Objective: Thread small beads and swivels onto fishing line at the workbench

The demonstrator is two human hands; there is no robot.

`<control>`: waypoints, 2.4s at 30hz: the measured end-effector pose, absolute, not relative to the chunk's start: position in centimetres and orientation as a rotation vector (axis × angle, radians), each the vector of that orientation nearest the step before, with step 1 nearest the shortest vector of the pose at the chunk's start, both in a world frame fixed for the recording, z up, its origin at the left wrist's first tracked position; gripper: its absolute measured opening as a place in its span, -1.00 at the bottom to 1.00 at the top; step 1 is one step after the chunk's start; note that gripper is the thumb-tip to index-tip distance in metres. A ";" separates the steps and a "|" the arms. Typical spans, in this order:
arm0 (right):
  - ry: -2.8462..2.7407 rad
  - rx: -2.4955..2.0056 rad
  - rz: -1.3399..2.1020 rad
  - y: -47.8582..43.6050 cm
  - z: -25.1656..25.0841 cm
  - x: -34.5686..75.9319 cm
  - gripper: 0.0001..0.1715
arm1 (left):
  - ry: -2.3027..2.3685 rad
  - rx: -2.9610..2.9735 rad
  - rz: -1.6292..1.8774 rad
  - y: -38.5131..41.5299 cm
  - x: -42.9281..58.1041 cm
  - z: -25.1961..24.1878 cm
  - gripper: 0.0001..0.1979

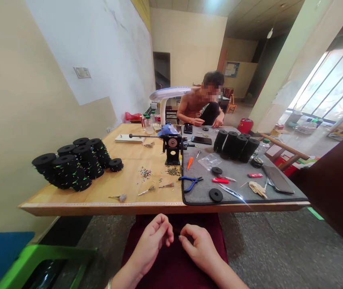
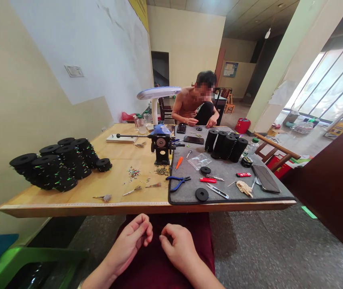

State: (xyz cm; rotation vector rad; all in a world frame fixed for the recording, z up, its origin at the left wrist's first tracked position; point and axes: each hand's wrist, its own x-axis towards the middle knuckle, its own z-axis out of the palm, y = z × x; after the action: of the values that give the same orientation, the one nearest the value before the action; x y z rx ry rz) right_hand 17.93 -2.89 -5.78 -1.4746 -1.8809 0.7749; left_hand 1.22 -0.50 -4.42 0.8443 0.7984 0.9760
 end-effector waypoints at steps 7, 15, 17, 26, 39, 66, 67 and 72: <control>-2.001 -1.485 0.530 -2.4 -7.0 19.4 -0.86 | 0.690 0.669 1.049 -0.4 0.2 -2.5 -0.79; -2.074 -1.505 0.364 -1.7 -6.8 21.1 -0.81 | 0.694 0.729 1.028 -1.7 0.2 -0.2 -0.76; -2.070 -1.495 0.353 -1.5 -6.8 21.4 -0.80 | 0.693 0.754 1.016 -2.1 0.3 0.2 -0.76; -2.085 -1.493 0.353 -1.3 -7.5 21.9 -0.80 | 0.668 0.797 0.943 -3.0 0.8 2.5 -0.76; -1.682 -1.387 0.457 -3.6 -2.5 21.6 -0.79 | 0.835 1.183 0.914 -3.3 0.6 1.3 -0.71; -1.790 -1.299 1.082 -1.3 -5.1 15.0 -0.88 | 1.145 1.672 1.051 -0.7 -0.1 -4.5 -0.67; -1.773 -1.291 1.095 -1.2 -5.4 15.1 -0.87 | 1.142 1.678 1.040 -0.6 -0.1 -4.7 -0.68; -1.554 -1.282 1.214 -0.6 -7.3 15.2 -0.76 | 1.183 1.708 0.997 1.1 -0.7 -4.1 -0.72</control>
State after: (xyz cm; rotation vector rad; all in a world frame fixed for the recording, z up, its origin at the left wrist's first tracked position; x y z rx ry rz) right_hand 15.23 -0.62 -7.33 -1.2824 -1.5538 1.2144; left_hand -0.66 1.06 -4.07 1.7079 1.1832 0.9970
